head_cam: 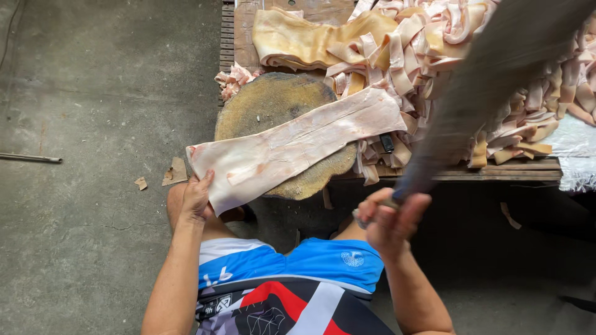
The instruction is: The person sits on a low stool and uses a large knife to cut sheets of raw pork belly into smaller strips on a round wooden chopping block. The person repeatedly picks up pieces of meat, slices them, and places the cut pieces onto a pile on a nearby table.
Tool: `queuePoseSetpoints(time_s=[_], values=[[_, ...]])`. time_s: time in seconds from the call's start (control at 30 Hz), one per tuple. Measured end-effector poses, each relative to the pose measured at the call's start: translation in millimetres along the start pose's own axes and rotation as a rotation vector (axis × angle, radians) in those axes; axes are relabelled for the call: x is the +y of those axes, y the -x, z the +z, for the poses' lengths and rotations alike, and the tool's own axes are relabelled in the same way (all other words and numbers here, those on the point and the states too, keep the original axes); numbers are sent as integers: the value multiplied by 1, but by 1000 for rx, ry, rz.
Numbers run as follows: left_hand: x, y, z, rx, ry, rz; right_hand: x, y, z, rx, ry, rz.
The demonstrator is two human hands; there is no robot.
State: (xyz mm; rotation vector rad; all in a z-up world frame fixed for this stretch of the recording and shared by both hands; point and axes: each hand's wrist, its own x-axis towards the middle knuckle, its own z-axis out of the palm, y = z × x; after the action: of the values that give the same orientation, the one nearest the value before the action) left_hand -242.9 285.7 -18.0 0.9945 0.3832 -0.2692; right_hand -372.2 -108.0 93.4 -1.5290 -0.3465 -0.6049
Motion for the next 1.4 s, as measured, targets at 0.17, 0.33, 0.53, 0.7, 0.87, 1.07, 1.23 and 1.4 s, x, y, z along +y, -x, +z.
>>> queuePoseSetpoints(time_s=[0.17,0.33,0.53,0.7,0.87,1.07,1.23,1.4], values=[[-6,-16,-20,-16,42,-22,65,72,18,-236,689,208],[1,-13,-56,-35,-109,-41,43,111,16,-275,700,815],[23,-27,-33,-222,-155,-28,30,88,46,-174,624,743],[33,-28,-9,-203,-120,-44,54,78,78,-158,595,431],[23,-14,-13,-126,-148,14,64,71,85,-225,588,457],[15,-12,-17,-141,-184,94,-7,23,65,-143,230,470],[19,-10,-11,-106,-72,9,-14,32,53,-96,176,-70],[15,-6,-16,-89,-103,24,67,84,74,-281,712,362]])
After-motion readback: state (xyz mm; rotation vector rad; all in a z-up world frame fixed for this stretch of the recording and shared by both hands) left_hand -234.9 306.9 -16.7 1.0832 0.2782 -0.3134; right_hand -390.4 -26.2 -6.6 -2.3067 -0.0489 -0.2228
